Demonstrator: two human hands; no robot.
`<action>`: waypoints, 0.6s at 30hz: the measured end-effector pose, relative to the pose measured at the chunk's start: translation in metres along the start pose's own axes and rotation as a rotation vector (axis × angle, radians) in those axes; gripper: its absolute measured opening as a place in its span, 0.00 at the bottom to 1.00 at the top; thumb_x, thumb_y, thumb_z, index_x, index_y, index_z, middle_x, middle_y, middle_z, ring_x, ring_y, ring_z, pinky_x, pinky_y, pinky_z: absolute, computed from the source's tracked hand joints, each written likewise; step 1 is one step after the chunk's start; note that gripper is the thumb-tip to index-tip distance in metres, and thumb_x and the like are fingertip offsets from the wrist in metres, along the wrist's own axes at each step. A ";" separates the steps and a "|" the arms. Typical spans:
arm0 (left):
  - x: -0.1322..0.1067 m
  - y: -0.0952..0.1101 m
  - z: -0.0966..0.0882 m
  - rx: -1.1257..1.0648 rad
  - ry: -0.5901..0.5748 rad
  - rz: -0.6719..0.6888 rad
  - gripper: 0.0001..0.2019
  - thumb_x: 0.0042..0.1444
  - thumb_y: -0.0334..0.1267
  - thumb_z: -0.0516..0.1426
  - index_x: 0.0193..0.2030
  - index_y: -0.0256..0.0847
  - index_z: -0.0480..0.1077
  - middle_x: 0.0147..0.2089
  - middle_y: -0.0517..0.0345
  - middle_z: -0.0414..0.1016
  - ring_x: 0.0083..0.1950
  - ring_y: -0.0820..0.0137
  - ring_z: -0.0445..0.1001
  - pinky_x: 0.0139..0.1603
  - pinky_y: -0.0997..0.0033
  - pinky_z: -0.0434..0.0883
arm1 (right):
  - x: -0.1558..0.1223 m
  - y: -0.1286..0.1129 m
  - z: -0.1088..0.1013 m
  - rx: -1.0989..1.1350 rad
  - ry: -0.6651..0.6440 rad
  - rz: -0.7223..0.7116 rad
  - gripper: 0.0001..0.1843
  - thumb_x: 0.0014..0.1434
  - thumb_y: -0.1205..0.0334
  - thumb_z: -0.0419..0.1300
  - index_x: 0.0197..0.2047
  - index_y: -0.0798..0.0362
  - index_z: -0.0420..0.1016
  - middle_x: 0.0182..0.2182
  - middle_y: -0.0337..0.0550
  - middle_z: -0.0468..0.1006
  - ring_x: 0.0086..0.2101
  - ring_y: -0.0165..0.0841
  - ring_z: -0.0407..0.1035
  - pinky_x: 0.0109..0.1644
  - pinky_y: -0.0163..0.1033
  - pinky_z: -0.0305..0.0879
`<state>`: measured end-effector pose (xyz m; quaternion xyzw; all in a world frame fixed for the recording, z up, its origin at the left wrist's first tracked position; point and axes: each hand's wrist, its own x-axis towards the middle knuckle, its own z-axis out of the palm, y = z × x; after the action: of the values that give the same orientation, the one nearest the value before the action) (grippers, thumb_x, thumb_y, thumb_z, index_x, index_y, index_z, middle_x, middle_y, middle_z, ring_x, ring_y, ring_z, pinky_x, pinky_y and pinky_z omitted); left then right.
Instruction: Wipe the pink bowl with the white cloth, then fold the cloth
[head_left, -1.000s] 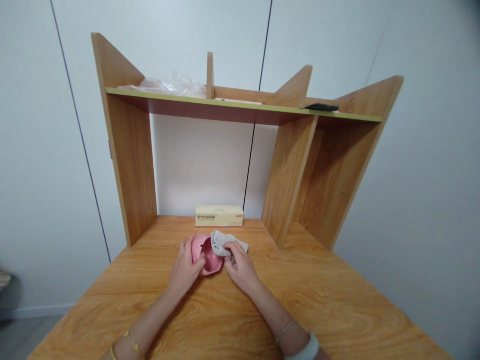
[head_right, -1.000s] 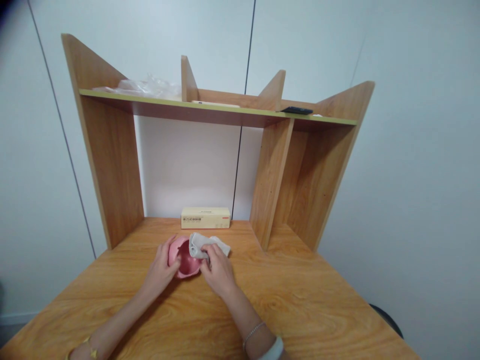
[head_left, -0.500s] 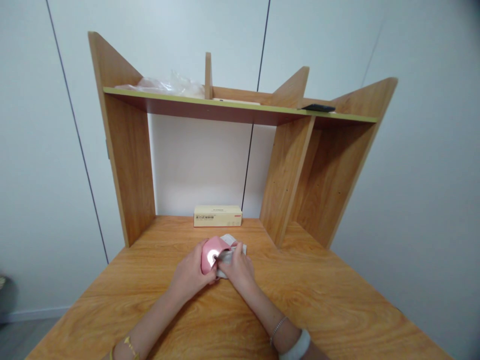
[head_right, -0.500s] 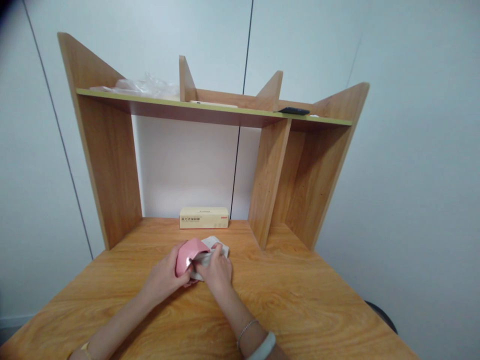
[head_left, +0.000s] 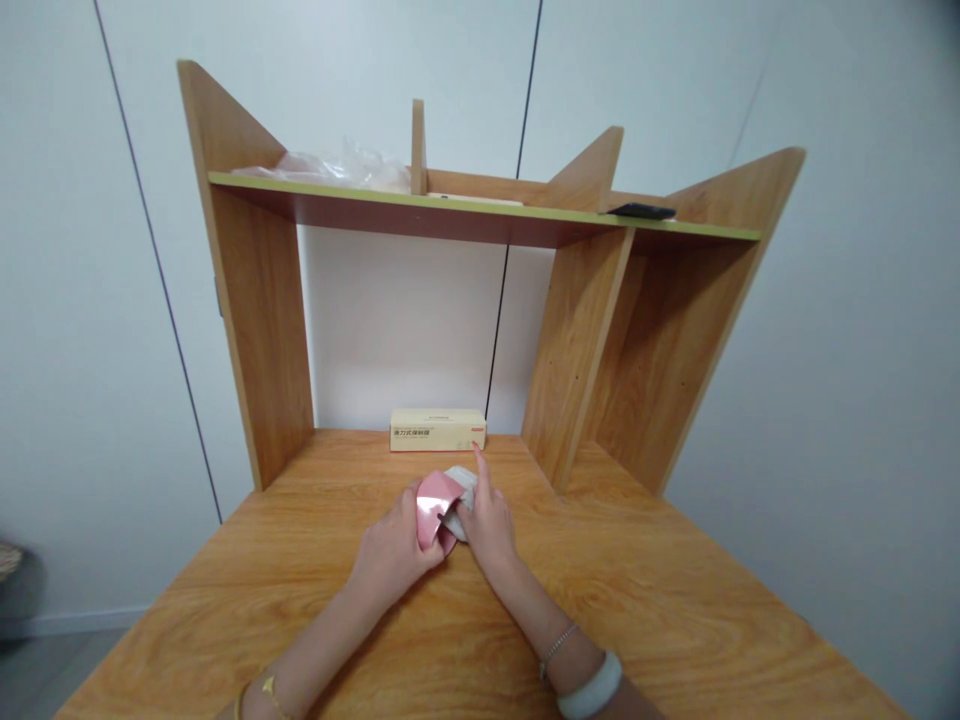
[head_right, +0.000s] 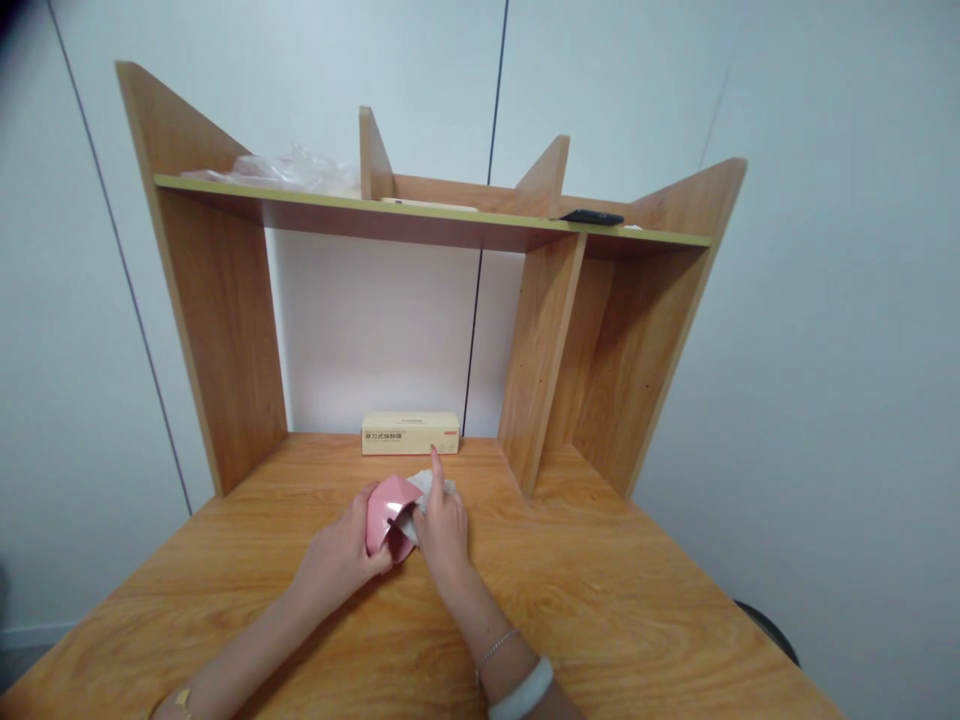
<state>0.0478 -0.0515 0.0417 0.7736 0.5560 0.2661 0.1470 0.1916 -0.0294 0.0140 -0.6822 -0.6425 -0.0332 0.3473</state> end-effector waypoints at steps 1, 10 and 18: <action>0.000 0.000 -0.001 -0.005 0.000 -0.002 0.31 0.48 0.50 0.53 0.57 0.38 0.54 0.45 0.43 0.74 0.45 0.54 0.73 0.40 0.66 0.64 | 0.000 0.000 0.000 0.027 0.026 -0.057 0.40 0.51 0.67 0.50 0.65 0.52 0.37 0.32 0.41 0.75 0.37 0.36 0.68 0.40 0.38 0.60; 0.002 -0.006 -0.003 -0.027 -0.024 -0.034 0.33 0.45 0.48 0.56 0.57 0.39 0.53 0.44 0.46 0.74 0.45 0.55 0.73 0.38 0.68 0.64 | -0.002 0.002 0.007 -0.057 -0.142 0.171 0.43 0.52 0.49 0.54 0.64 0.60 0.40 0.39 0.54 0.75 0.39 0.43 0.70 0.41 0.42 0.58; 0.000 -0.002 -0.004 0.036 -0.080 -0.012 0.32 0.47 0.45 0.55 0.58 0.41 0.50 0.48 0.48 0.72 0.47 0.57 0.72 0.42 0.68 0.64 | 0.000 -0.001 0.008 0.033 -0.206 0.274 0.43 0.49 0.54 0.57 0.64 0.55 0.41 0.41 0.49 0.75 0.40 0.40 0.70 0.41 0.39 0.59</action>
<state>0.0439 -0.0507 0.0439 0.7826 0.5592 0.2241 0.1568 0.1873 -0.0249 0.0084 -0.7572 -0.5763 0.0950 0.2923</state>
